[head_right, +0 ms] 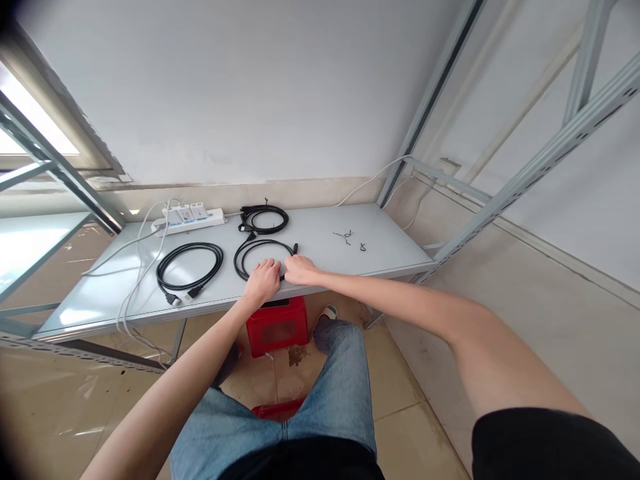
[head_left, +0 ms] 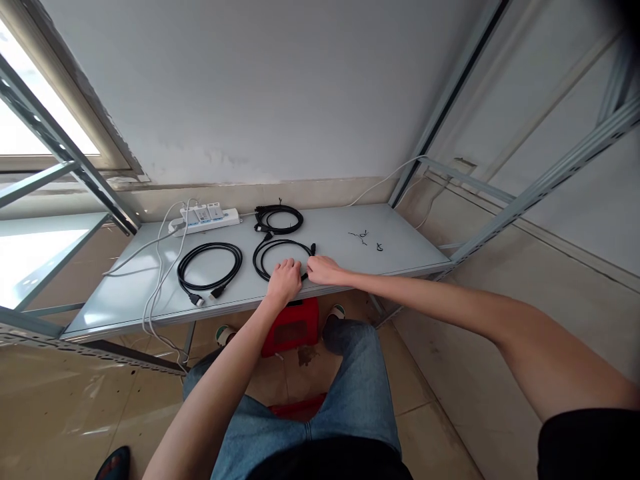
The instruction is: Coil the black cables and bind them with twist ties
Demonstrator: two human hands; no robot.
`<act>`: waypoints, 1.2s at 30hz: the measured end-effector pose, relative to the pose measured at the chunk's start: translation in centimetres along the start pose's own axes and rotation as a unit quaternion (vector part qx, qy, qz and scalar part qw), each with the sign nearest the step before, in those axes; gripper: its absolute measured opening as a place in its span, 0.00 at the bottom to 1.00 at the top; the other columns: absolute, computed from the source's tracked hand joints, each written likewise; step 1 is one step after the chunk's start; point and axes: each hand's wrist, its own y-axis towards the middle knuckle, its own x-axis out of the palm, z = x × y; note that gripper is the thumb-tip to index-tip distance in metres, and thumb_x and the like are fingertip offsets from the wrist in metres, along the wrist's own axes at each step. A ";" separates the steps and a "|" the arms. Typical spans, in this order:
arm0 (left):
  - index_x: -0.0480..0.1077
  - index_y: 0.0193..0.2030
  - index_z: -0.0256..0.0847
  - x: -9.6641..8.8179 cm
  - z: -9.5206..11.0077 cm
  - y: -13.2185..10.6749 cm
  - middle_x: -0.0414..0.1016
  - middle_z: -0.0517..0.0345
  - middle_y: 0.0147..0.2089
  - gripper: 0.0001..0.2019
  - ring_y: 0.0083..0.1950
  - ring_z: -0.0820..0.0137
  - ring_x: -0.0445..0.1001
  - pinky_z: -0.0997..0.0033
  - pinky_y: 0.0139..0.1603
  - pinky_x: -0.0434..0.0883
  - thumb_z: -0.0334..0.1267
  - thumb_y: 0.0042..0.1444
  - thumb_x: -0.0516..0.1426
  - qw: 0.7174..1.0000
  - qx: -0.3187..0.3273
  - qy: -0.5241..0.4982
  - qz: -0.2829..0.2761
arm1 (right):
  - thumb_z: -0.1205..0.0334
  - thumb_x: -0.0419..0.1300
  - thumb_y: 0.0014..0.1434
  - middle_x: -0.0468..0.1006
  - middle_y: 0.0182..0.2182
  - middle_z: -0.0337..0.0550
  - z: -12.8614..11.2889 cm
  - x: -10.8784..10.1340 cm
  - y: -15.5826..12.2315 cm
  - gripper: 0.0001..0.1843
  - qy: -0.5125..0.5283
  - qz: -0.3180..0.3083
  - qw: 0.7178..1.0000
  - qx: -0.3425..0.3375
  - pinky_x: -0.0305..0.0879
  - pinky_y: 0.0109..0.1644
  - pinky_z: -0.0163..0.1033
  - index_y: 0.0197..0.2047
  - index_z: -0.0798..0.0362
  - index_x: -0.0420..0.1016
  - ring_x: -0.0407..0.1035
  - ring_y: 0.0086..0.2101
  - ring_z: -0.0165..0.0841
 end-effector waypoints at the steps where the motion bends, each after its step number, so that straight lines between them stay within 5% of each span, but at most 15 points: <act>1: 0.70 0.48 0.38 0.1 0.0 0.0 0.74 0.44 0.50 0.12 0.53 0.56 0.72 0.57 0.53 0.65 0.30 0.69 0.46 1.000 0.001 0.001 0.003 | 0.72 0.58 0.61 0.80 0.29 0.51 0.0 -0.2 0.2 0.08 0.084 -0.027 0.995 0.049 0.63 0.32 0.35 0.30 0.57 0.76 0.74 0.31 0.35; 5: 0.71 0.48 0.38 0.4 0.0 0.1 0.74 0.44 0.50 0.12 0.53 0.56 0.72 0.57 0.53 0.65 0.31 0.69 0.46 1.000 0.001 -0.001 0.008 | 0.72 0.56 0.64 0.71 0.19 0.39 0.1 -0.6 0.4 0.11 0.360 -0.131 0.902 0.198 0.55 0.23 0.30 0.28 0.57 0.71 0.64 0.20 0.25; 8: 0.71 0.48 0.38 0.5 0.0 0.1 0.74 0.43 0.50 0.12 0.53 0.55 0.72 0.57 0.53 0.65 0.31 0.69 0.46 1.000 0.007 0.001 0.012 | 0.69 0.57 0.67 0.72 0.20 0.38 0.6 -0.7 0.2 0.12 0.365 -0.134 0.908 0.157 0.52 0.21 0.29 0.30 0.58 0.71 0.64 0.19 0.23; 12: 0.71 0.48 0.39 0.5 -0.1 0.0 0.74 0.44 0.50 0.13 0.53 0.56 0.72 0.56 0.54 0.66 0.32 0.70 0.46 1.000 0.005 -0.006 0.015 | 0.67 0.53 0.71 0.78 0.28 0.46 1.7 -1.4 0.0 0.15 0.121 -0.110 0.985 -0.047 0.55 0.25 0.32 0.32 0.58 0.73 0.70 0.24 0.27; 14: 0.71 0.48 0.39 0.5 -0.1 0.0 0.74 0.44 0.50 0.13 0.53 0.56 0.72 0.57 0.54 0.65 0.32 0.70 0.46 1.000 0.003 -0.012 0.015 | 0.73 0.53 0.69 0.79 0.33 0.49 2.1 -1.8 -0.1 0.10 -0.071 -0.055 0.986 -0.142 0.56 0.29 0.34 0.37 0.59 0.74 0.72 0.29 0.31; 17: 0.71 0.48 0.39 0.5 -0.2 0.0 0.74 0.44 0.51 0.13 0.54 0.56 0.72 0.57 0.55 0.65 0.31 0.69 0.46 1.000 -0.002 -0.024 0.011 | 0.81 0.55 0.63 0.79 0.42 0.52 2.5 -2.1 -0.2 0.15 -0.267 0.020 0.927 -0.263 0.56 0.31 0.35 0.50 0.59 0.73 0.73 0.35 0.34; 20: 0.71 0.50 0.39 0.5 -0.2 0.0 0.74 0.44 0.52 0.13 0.55 0.56 0.72 0.57 0.56 0.65 0.31 0.68 0.47 1.000 -0.001 -0.031 0.007 | 0.82 0.52 0.64 0.77 0.47 0.52 3.2 -1.8 -0.2 0.21 -0.338 0.061 0.862 -0.373 0.56 0.31 0.35 0.56 0.57 0.69 0.72 0.37 0.33; 24: 0.71 0.48 0.40 0.5 -0.3 0.0 0.74 0.45 0.50 0.10 0.53 0.55 0.72 0.57 0.53 0.66 0.33 0.68 0.49 1.000 0.007 -0.025 0.006 | 0.80 0.48 0.67 0.77 0.43 0.49 4.0 -0.9 0.2 0.18 -0.395 0.096 0.782 -0.473 0.58 0.32 0.37 0.53 0.56 0.71 0.70 0.34 0.32; 27: 0.70 0.46 0.40 0.5 -0.3 0.1 0.74 0.45 0.48 0.10 0.52 0.55 0.72 0.57 0.52 0.66 0.33 0.69 0.48 1.000 0.007 -0.017 0.009 | 0.79 0.47 0.68 0.77 0.36 0.47 4.0 -0.7 0.6 0.16 -0.412 0.093 0.753 -0.504 0.58 0.32 0.38 0.45 0.57 0.74 0.69 0.33 0.32; 30: 0.70 0.47 0.40 0.4 -0.2 0.1 0.74 0.45 0.48 0.11 0.52 0.56 0.72 0.57 0.52 0.66 0.31 0.68 0.47 1.000 0.003 -0.016 0.005 | 0.79 0.47 0.68 0.76 0.32 0.46 3.7 -1.0 0.9 0.16 -0.404 0.078 0.767 -0.493 0.58 0.33 0.38 0.39 0.58 0.74 0.69 0.32 0.33; 36: 0.71 0.48 0.39 0.4 -0.2 0.0 0.74 0.44 0.50 0.13 0.53 0.56 0.72 0.56 0.54 0.65 0.31 0.69 0.45 1.000 0.001 -0.025 0.012 | 0.81 0.54 0.62 0.78 0.37 0.47 3.2 -1.5 1.1 0.13 -0.279 0.025 0.898 -0.338 0.55 0.34 0.37 0.45 0.58 0.73 0.70 0.34 0.33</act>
